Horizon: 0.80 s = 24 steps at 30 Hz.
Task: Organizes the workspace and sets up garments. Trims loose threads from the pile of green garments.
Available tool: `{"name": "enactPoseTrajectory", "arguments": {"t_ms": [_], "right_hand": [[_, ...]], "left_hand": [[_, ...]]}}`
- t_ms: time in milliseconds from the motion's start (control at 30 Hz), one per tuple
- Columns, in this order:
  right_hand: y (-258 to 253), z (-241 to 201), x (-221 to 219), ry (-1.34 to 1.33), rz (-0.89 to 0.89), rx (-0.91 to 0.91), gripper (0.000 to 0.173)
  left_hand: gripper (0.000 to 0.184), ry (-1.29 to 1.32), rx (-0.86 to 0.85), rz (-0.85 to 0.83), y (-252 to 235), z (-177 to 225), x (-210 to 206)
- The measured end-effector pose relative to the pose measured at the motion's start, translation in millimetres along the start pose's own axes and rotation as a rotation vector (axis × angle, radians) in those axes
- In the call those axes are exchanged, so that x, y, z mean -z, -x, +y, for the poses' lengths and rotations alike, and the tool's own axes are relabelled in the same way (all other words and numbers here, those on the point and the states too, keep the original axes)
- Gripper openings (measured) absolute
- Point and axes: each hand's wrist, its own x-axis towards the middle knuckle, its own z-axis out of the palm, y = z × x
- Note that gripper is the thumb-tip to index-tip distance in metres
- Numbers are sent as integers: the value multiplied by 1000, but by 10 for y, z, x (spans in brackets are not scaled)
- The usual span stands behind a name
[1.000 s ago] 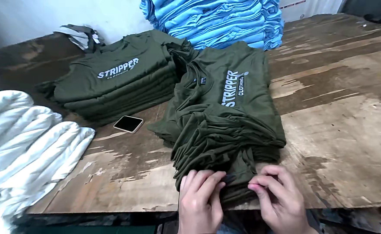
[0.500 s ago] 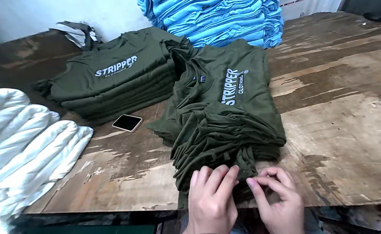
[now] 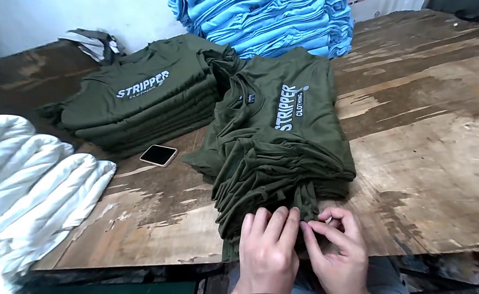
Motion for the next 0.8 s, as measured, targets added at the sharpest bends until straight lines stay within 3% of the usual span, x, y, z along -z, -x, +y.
{"name": "enactPoseTrajectory", "arguments": {"t_ms": [200,367,433,533,600,667,700,767,800], "right_hand": [[-1,15,50,35,-51,21,11],[-46,20,211,120,-138,61,18],[-105,45,169,132,-144,156,28],[-269,33,16,-137,-175,216,12],[-405,3,-80,-433,-238,53,10],[-539,-13,-130,-532,-302,-101,13],[-568,12,-140,-489,-350,-81,21],[-569,60,-118,-209,-383,149,36],[-552,88,-84,-67,-343,283,27]], "left_hand": [[20,59,45,37,-37,-48,-64],[33,233,143,-142,83,-185,35],[22,274,181,-143,130,-216,6],[22,435,244,-163,51,-255,37],[21,534,319,-166,-37,-300,30],[17,579,426,-166,-117,-357,-15],[16,602,475,-168,-156,-378,-39],[15,639,543,-177,-232,-402,-66],[15,651,562,-181,-253,-405,-71]]}}
